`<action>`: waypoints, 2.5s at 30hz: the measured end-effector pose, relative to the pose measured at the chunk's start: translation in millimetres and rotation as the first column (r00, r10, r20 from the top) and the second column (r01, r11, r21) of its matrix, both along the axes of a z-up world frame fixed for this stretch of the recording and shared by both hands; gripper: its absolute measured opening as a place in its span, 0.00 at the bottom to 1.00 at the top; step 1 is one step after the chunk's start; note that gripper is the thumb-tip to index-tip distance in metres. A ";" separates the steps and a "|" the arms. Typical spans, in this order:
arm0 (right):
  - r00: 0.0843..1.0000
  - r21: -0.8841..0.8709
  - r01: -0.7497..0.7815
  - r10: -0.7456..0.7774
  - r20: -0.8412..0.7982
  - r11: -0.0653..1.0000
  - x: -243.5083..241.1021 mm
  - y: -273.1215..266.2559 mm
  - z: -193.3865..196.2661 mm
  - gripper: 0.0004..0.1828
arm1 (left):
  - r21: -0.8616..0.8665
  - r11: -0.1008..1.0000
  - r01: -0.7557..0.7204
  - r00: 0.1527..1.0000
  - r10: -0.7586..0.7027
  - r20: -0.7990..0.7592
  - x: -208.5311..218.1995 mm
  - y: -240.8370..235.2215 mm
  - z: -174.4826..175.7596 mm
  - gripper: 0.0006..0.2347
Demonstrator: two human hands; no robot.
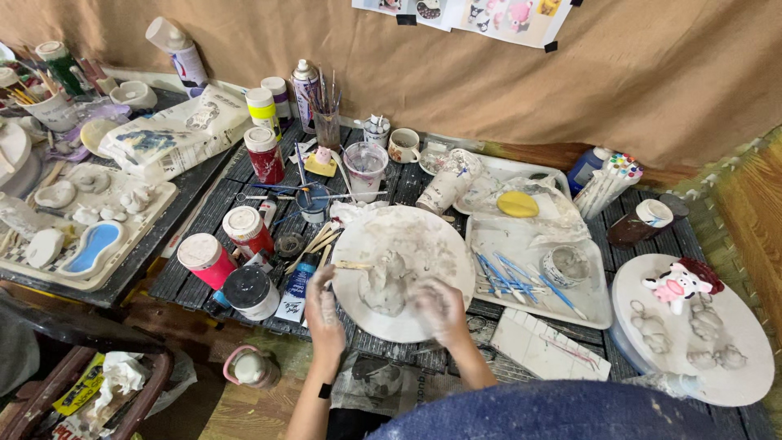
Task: The person kneads and shapes a lump of gray clay on a white rotating plate using both hands. They repeatedly press, fold, and roll the material to consolidate it into a compact mass.
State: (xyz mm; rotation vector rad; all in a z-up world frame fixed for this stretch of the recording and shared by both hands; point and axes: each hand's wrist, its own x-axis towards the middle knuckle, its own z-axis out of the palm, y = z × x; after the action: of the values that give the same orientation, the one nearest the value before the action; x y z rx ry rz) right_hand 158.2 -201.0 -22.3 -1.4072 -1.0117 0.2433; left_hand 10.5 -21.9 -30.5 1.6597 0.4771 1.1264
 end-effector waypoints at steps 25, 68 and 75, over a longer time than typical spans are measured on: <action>0.741 -0.334 -0.114 -0.144 -0.656 0.936 -7.1 80.6 12.5 0.47 | -0.063 0.960 0.272 0.962 -0.270 0.045 56.6 -7.6 16.2 0.34; 0.506 0.565 -0.395 0.685 -0.524 0.724 8.5 -56.0 28.7 0.72 | -0.098 0.850 0.518 0.819 -0.526 -0.229 34.7 -82.4 51.2 0.12; 0.701 0.402 -0.363 0.531 -0.477 0.841 5.1 -52.6 27.8 0.72 | 0.243 0.903 0.354 0.929 -0.309 -0.206 28.9 -88.4 63.9 0.11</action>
State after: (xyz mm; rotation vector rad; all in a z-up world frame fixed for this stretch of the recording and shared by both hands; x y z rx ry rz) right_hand 163.3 -253.6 5.5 -0.7181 -0.8193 0.8153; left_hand 39.4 -110.3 33.5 1.9994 0.1267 0.8327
